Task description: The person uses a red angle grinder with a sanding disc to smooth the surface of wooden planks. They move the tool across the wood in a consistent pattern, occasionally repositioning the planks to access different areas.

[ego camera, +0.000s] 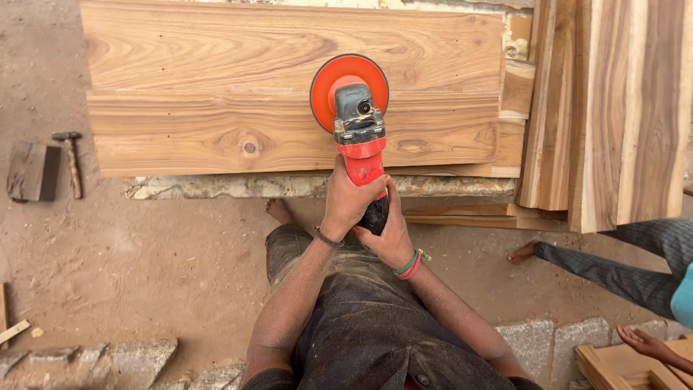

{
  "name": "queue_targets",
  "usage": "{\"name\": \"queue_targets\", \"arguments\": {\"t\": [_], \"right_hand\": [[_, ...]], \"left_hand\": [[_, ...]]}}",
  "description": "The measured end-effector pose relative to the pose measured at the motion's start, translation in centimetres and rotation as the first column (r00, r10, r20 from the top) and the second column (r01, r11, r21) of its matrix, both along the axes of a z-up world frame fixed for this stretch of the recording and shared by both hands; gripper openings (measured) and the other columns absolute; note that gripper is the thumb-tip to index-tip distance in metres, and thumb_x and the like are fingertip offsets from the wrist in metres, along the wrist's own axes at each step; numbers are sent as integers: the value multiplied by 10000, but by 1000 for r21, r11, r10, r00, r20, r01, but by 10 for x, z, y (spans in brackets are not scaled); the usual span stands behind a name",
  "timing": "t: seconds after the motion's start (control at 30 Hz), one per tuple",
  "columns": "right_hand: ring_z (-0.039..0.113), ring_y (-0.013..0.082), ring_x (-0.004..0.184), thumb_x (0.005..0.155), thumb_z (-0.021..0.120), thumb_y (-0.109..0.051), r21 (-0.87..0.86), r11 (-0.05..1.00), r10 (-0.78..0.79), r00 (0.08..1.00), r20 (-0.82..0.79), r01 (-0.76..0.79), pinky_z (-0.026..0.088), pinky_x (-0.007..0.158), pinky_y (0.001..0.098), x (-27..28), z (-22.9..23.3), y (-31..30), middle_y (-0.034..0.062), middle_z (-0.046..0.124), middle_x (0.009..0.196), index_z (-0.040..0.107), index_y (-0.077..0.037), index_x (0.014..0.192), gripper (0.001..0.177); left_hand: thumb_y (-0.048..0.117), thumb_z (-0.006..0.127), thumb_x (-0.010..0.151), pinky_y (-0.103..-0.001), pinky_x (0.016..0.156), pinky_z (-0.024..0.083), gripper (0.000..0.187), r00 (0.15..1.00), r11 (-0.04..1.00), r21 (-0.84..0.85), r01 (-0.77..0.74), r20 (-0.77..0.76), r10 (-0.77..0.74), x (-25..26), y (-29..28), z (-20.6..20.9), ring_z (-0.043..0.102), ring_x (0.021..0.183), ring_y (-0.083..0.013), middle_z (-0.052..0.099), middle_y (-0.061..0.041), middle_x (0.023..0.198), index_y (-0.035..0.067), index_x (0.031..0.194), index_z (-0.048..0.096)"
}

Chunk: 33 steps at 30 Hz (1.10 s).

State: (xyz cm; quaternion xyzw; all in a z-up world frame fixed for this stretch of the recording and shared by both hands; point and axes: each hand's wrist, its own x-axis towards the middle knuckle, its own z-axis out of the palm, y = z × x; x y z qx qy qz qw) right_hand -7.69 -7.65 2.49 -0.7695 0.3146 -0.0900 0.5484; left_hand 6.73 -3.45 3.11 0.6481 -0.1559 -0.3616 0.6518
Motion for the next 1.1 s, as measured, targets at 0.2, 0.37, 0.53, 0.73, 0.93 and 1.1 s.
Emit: {"name": "queue_targets", "arguments": {"t": [0.2,0.37,0.53,0.73,0.93,1.1], "right_hand": [[513,305,1384,763,858,-236,13,981,-193,979,-61,194,458,1104,440,-16,11,-32,223,463,1497,32,-9,1615,1208],[686,227,943,758,783,-178,150,932,-310,940,-142,330,583,775,384,-57,10,-98,165,645,1189,21,-60,1645,1175],[697,148,772,810,782,-123,226,904,-345,932,-112,362,599,634,316,-86,6,-150,116,688,1020,54,-51,1643,1108],[681,152,704,808,750,-108,355,865,-354,933,-67,354,595,571,331,-100,3,-184,94,673,956,86,-69,1644,1068],[688,138,752,804,746,-90,423,837,-355,933,-64,347,625,580,340,-92,6,-182,78,661,1011,109,-94,1632,1045],[698,159,712,802,734,-97,465,836,-296,953,-68,293,622,560,345,-76,6,-171,110,667,980,143,-82,1622,1010]], "left_hand": [[307,850,756,-360,794,607,638,977,971,137,195,57,-204,-20,-60,-11,754,936,-224,740,-139,1037,-11,1215,541],[304,836,745,-360,766,604,512,957,948,131,291,-64,-285,-64,-133,-24,761,882,-228,757,-129,977,-11,1090,628],[330,828,743,-367,746,592,497,928,909,202,365,2,-373,-93,-195,-32,754,850,-239,757,-142,942,-8,1062,652],[381,832,724,-379,755,603,602,926,888,289,357,12,-377,-103,-228,-36,764,873,-264,749,-157,971,-4,1124,600],[401,844,711,-392,741,606,655,924,875,355,329,70,-376,-94,-223,-36,764,881,-294,736,-193,984,-31,1126,578],[416,835,704,-397,710,616,655,918,830,451,328,54,-392,-78,-207,-26,773,846,-302,740,-203,943,-48,1098,592]]}}
